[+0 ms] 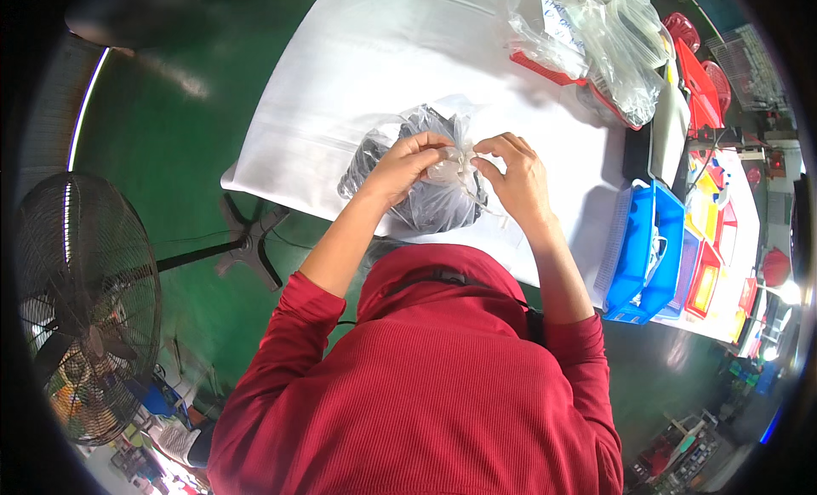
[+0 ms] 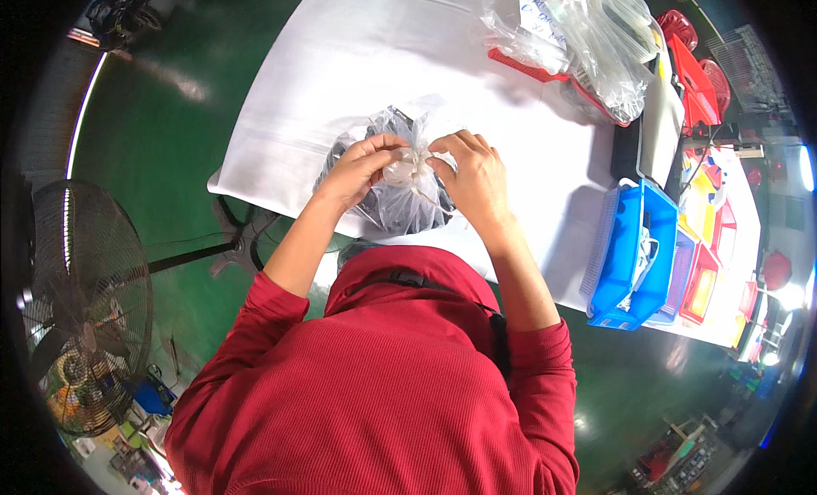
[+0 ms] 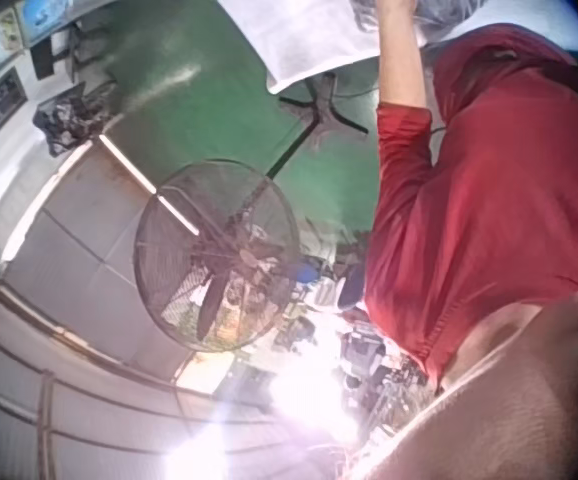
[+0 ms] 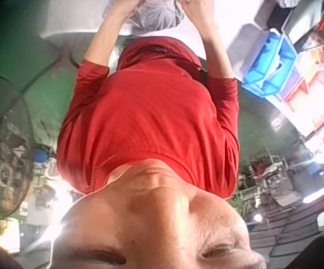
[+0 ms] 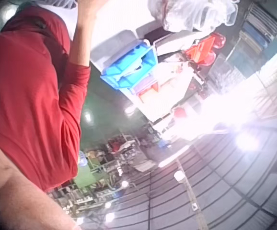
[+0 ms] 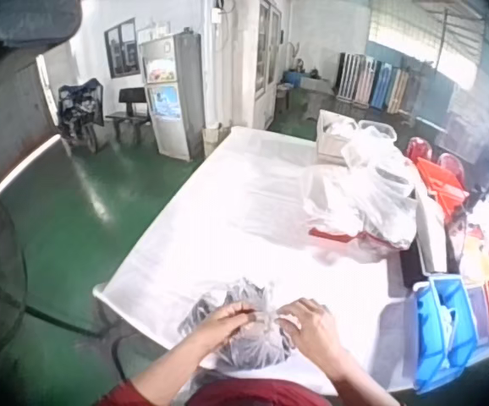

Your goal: The person unpacks plastic bags containing small parts, ties them, and transfers contents into colored baskets. They then move and arrange multiple baskets on a table.

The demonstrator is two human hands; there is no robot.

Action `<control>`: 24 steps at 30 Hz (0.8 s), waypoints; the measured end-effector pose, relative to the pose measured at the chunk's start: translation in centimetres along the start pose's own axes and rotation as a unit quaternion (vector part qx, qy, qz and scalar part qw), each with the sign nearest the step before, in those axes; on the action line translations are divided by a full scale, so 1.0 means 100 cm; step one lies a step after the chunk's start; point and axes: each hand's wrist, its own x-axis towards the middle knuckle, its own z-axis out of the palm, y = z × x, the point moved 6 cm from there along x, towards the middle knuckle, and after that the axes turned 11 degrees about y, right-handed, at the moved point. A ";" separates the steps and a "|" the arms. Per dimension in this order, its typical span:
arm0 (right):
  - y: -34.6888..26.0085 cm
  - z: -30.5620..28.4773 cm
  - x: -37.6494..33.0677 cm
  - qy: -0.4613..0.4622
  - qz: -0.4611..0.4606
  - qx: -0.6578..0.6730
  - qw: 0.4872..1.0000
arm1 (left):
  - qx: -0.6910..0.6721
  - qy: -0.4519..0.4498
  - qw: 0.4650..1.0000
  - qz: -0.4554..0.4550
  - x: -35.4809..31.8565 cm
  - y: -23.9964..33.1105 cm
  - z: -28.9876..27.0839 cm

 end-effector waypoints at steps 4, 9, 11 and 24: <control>0.000 0.007 -0.004 -0.006 -0.036 -0.019 0.999 | -0.049 -0.010 0.998 -0.027 0.000 -0.009 -0.003; -0.007 0.009 -0.007 -0.038 -0.088 -0.061 0.994 | -0.039 -0.003 0.999 -0.021 0.002 -0.012 -0.008; -0.010 0.005 -0.007 -0.027 -0.097 -0.052 0.994 | -0.048 0.000 0.999 -0.020 0.001 -0.010 -0.002; 0.011 0.019 -0.013 -0.013 0.086 0.180 0.980 | 0.010 0.006 1.000 -0.022 -0.002 -0.010 0.001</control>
